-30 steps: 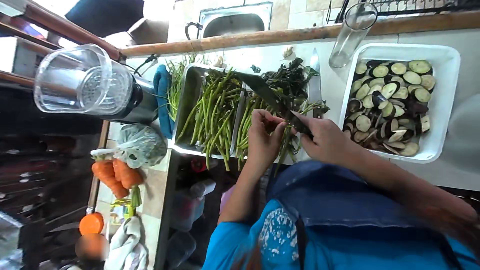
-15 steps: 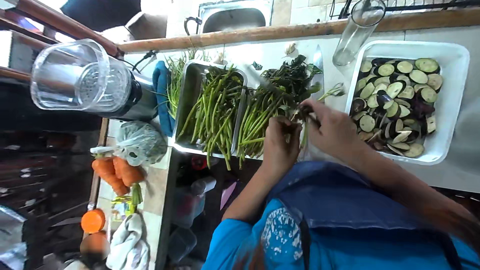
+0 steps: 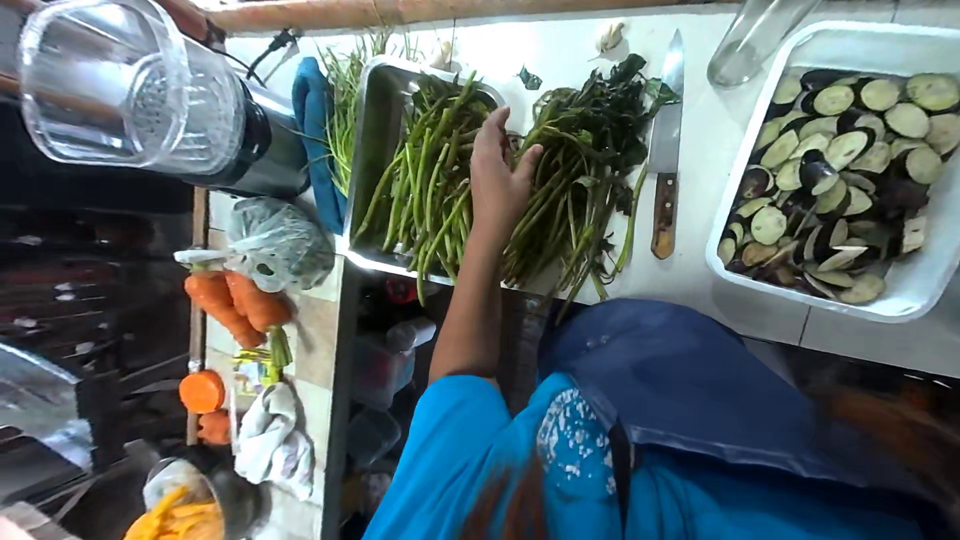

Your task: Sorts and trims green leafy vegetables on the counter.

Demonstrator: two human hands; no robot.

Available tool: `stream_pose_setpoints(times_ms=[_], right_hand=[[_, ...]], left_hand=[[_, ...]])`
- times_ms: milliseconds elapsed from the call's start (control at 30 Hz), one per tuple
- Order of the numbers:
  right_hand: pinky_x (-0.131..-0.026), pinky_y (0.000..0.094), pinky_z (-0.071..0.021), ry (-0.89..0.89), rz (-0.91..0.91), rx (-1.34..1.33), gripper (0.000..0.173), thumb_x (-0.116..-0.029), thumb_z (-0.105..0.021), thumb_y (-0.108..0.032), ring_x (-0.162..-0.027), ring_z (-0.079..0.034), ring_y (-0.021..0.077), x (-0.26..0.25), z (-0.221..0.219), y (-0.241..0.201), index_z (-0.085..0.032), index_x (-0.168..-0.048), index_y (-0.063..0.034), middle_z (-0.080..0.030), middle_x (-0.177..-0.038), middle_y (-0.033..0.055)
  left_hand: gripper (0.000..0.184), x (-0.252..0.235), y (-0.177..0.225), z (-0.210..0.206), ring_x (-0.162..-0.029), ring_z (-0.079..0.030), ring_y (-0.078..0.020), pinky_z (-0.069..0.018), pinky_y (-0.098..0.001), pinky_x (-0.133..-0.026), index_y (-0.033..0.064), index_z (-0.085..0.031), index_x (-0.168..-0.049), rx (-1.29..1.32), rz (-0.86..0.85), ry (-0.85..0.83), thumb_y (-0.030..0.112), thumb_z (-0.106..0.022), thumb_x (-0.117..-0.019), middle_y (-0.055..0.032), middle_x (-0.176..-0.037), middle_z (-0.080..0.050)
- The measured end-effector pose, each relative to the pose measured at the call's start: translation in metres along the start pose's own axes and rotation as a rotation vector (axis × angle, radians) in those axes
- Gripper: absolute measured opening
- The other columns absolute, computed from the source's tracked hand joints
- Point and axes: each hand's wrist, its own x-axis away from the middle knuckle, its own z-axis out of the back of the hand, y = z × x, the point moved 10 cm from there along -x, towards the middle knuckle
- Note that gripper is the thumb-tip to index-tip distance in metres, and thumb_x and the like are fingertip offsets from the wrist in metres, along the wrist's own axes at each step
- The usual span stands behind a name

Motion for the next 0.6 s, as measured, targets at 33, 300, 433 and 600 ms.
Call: stream_pose_setpoints(times_ms=[33,300,433,600], right_hand=[[-0.100,0.0394,-0.0580,-0.041,-0.047,0.013,0.047,-0.1105,-0.039,-0.035,-0.117,-0.067,0.0225,0.001,0.002,0.011,-0.061,-0.129,0.0029,-0.069,-0.126,0.0157],[-0.101,0.0238,-0.0520,-0.255,0.161,0.079,0.037,-0.1083,-0.042,-0.020,-0.114,-0.066,0.0106,-0.042,-0.014,-0.041,-0.066,-0.114,0.0065,-0.072,-0.115,0.0127],[-0.089,0.0168,-0.0471,-0.492,-0.186,0.460,0.022,-0.0953,-0.048,0.007,-0.096,-0.065,0.0131,-0.070,-0.016,-0.066,-0.062,-0.104,0.0223,-0.069,-0.102,0.0260],[-0.086,0.0182,-0.0479,-0.622,-0.368,0.571,0.021,-0.0953,-0.052,0.005,-0.093,-0.063,0.0119,-0.057,0.006,-0.022,-0.061,-0.107,0.0192,-0.067,-0.099,0.0234]], left_hand=[[0.057,0.002,-0.005,-0.005,-0.132,-0.055,-0.0305,-0.0460,-0.0409,-0.110,-0.0024,-0.046,-0.147,-0.065,0.016,-0.040,0.019,-0.067,-0.0987,-0.0238,-0.145,-0.054],[0.061,0.045,-0.036,-0.050,-0.141,-0.043,-0.0435,-0.0416,-0.0575,-0.112,0.0039,-0.057,-0.136,-0.343,0.116,-0.378,0.025,-0.082,-0.0844,-0.0274,-0.156,-0.039],[0.036,0.032,-0.035,-0.040,-0.124,-0.060,-0.0419,-0.0478,-0.0583,-0.105,-0.0019,-0.057,-0.134,-0.351,0.175,-0.375,0.007,-0.059,-0.1000,-0.0253,-0.132,-0.062],[0.046,0.010,-0.046,-0.011,-0.118,-0.065,-0.0340,-0.0531,-0.0486,-0.100,-0.0009,-0.042,-0.143,-0.200,0.257,-0.144,0.007,-0.057,-0.1012,-0.0225,-0.134,-0.062]])
